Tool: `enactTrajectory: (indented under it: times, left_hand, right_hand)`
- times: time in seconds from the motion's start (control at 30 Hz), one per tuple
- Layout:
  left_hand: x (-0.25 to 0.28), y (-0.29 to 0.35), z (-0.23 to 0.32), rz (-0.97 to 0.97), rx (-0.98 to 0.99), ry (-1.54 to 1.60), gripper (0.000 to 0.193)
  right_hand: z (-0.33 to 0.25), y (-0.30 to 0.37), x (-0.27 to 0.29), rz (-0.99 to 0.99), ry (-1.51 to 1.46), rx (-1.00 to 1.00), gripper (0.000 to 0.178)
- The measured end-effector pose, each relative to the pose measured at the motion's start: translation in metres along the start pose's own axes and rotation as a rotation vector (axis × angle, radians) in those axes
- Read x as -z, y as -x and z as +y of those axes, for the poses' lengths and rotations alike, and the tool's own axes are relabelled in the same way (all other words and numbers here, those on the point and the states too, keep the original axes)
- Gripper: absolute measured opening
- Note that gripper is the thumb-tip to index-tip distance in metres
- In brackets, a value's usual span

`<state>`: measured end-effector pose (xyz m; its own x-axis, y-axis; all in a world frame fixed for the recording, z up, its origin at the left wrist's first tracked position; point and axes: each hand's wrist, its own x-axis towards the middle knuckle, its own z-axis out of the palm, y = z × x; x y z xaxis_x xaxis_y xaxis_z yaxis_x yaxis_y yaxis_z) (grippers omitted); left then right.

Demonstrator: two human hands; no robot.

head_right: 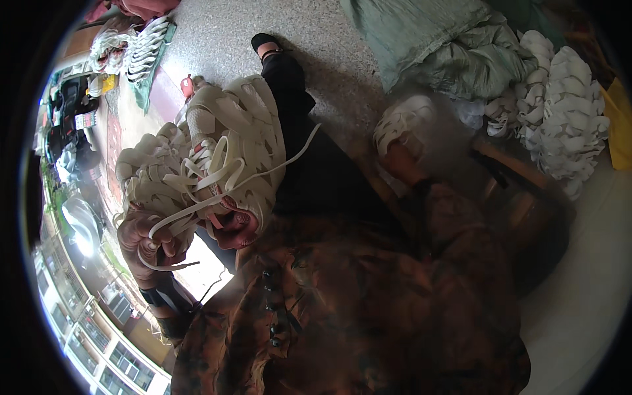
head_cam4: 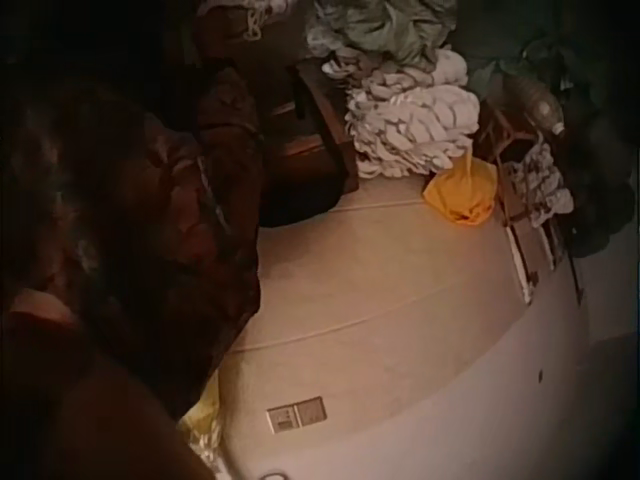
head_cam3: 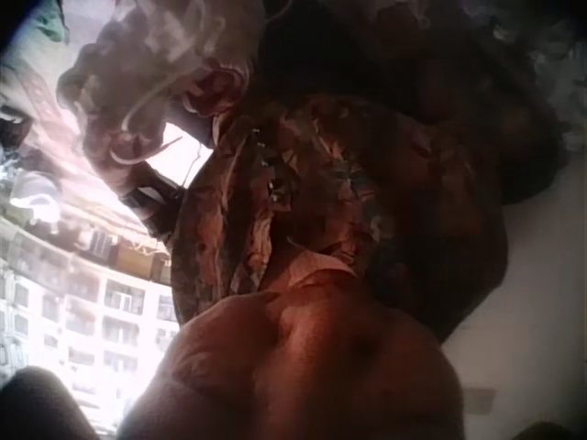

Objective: The person sits on the ground and threads a white lace through the eyelets of a white sneaker, pulling it tight and adjusting the fit. The person then picks up a second shoe and begins threading the lace through its eyelets as well.

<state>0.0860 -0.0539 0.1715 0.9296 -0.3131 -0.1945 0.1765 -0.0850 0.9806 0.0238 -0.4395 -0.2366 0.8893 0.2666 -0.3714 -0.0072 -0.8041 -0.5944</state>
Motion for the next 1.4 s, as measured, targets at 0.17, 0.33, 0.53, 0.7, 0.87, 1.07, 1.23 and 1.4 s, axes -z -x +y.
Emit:
enactTrajectory:
  times: [0.17,0.33,0.53,0.7,0.87,1.07,1.23,1.4]
  left_hand:
    - [-0.001,0.003,0.0,0.031,0.039,0.029,0.028]
    - [0.002,-0.002,0.004,0.01,0.077,0.063,0.027]
    - [-0.003,0.001,0.006,0.041,0.013,-0.081,0.027]
    - [0.0,-0.005,0.003,-0.016,-0.018,-0.311,0.013]
    - [-0.005,0.005,0.012,-0.039,0.239,-0.176,0.021]
    - [-0.002,0.003,-0.007,-0.218,-0.244,-0.309,0.042]
    - [0.007,0.013,-0.006,-0.162,-0.362,-0.382,0.048]
    - [0.024,0.005,-0.024,0.054,-0.197,-0.065,0.009]
  right_hand:
    - [-0.004,-0.004,0.008,-0.262,-0.099,-0.172,0.027]
    - [-0.012,0.004,0.024,-0.024,0.017,-0.228,0.017]
    - [-0.024,0.018,0.116,0.169,0.169,-0.101,0.015]
    - [-0.093,0.036,0.238,0.426,-1.17,-0.243,0.034]
    - [-0.226,0.067,0.294,0.266,-1.27,0.238,0.059]
    - [-0.327,0.074,0.273,-0.348,-0.944,0.466,0.051]
    - [-0.371,0.05,0.257,-0.477,-0.472,0.717,0.052]
    - [-0.393,0.084,0.277,-0.418,-0.46,0.744,0.043]
